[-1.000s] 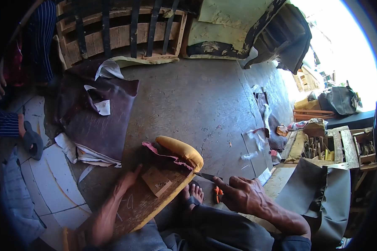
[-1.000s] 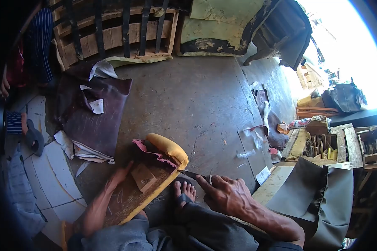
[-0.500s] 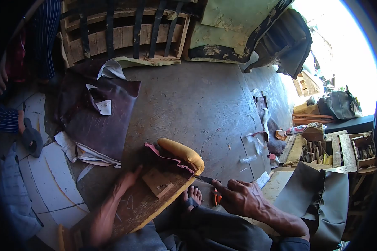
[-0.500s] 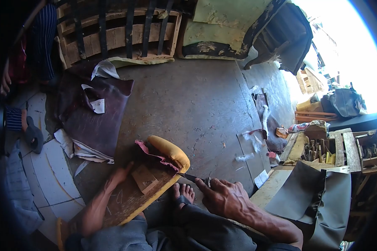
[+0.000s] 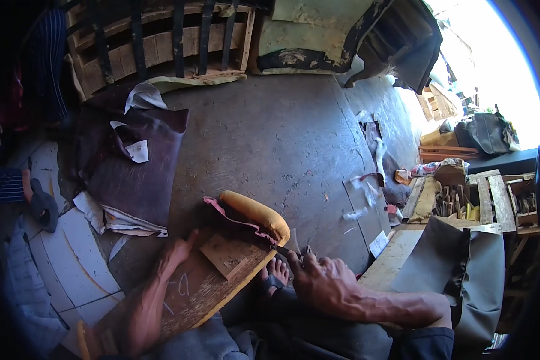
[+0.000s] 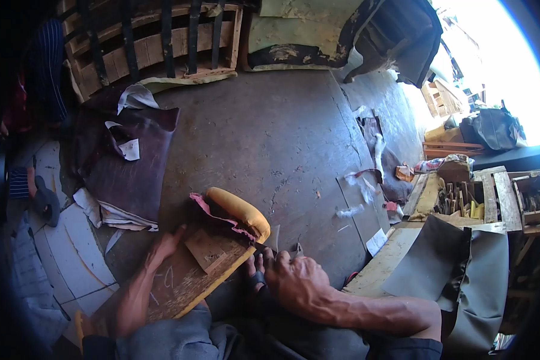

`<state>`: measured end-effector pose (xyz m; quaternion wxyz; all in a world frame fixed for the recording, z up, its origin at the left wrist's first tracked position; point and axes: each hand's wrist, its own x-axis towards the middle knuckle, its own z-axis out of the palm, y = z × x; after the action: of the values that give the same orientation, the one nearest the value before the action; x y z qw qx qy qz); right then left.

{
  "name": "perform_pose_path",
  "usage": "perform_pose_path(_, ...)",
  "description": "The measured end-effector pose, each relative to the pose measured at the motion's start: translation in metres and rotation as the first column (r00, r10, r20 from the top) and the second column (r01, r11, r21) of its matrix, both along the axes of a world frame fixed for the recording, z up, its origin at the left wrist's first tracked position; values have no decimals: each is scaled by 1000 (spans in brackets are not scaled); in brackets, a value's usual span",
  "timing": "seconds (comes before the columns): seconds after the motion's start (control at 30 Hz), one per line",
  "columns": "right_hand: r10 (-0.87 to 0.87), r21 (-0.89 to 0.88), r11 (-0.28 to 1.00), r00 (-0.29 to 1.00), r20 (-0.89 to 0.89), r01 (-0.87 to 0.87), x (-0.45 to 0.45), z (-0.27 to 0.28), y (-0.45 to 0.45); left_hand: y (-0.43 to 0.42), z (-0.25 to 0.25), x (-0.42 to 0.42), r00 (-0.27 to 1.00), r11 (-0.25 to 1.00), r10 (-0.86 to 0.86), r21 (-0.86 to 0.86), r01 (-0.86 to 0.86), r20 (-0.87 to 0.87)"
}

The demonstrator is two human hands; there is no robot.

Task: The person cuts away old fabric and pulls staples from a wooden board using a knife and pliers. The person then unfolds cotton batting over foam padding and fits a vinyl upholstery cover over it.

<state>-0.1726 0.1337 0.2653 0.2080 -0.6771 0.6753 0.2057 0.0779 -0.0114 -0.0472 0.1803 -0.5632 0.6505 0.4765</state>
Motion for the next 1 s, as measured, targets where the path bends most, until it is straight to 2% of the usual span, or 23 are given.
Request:
perform_pose_path(0.03, -162, 74, 984, 986, 26, 160, 6, 7, -9, -1, 3, 0, 1000, 1000, 3, -1, -3, 11)
perform_pose_path(0.07, -163, 68, 985, 986, 25, 161, 3, 8, -11, -4, 5, 0, 1000, 1000, 4, -5, -4, 16)
perform_pose_path(0.13, -264, 141, 960, 952, 156, 243, -12, 4, -9, -4, 11, -2, 999, 1000, 6, -11, -6, 33)
perform_pose_path(0.17, -342, 76, 939, 882, 325, 336, -27, -13, 7, -5, 16, -3, 999, 1000, 8, -16, -7, 44)
perform_pose_path(0.2, -343, 68, 938, 882, 323, 340, -36, -21, 15, -7, 21, -3, 999, 1000, 12, -23, -11, 52)
perform_pose_path(0.27, -631, 335, 775, 664, 401, 535, -47, -29, 24, -10, 34, -5, 998, 999, 12, -33, -10, 56)
perform_pose_path(0.33, -677, 353, 736, 612, 409, 578, -38, -23, 31, -15, 49, -7, 999, 999, 8, -32, -7, 35)
perform_pose_path(0.43, -614, 278, 785, 635, 468, 554, -41, -49, 61, -19, 67, -11, 998, 999, 18, 30, -20, 64)
perform_pose_path(0.5, -470, 148, 877, 756, 455, 456, -39, -57, 67, -18, 57, -9, 998, 1000, -6, -7, 6, 69)
perform_pose_path(0.53, -468, 146, 878, 758, 455, 455, -37, -52, 57, -18, 54, -10, 996, 999, -32, -35, 35, 81)
perform_pose_path(0.6, -185, 12, 983, 970, 157, 186, -19, -34, 47, -9, 54, -6, 997, 998, -42, -41, 44, 62)
perform_pose_path(0.63, -119, -40, 992, 989, 88, 123, -11, -33, 47, -12, 54, -7, 999, 997, -29, -76, 32, 32)
perform_pose_path(0.67, -119, -44, 991, 989, 87, 123, -4, -30, 43, -17, 53, -9, 999, 996, -29, -80, 31, 31)
perform_pose_path(0.73, -164, 21, 986, 983, -81, 166, 15, -22, 33, -13, 49, -8, 999, 1000, 5, 29, -6, 38)
perform_pose_path(0.77, -174, 100, 978, 982, -79, 182, 19, -28, 27, -9, 43, -9, 999, 999, -2, 38, 0, 45)
perform_pose_path(0.87, -268, 155, 948, 960, -81, 278, 31, -32, 17, -14, 40, -5, 998, 1000, 1, 25, -3, 63)
perform_pose_path(0.9, -276, 145, 948, 958, -76, 285, 32, -30, 21, -17, 49, -7, 997, 997, -19, 81, 13, 78)
perform_pose_path(0.93, -217, 115, 968, 974, -61, 223, 28, -26, 24, -23, 56, -12, 996, 992, -29, 128, 19, 81)
perform_pose_path(1.0, -86, 60, 994, 995, -47, 89, 23, -19, 29, -25, 56, -15, 999, 996, 3, 89, -7, 43)
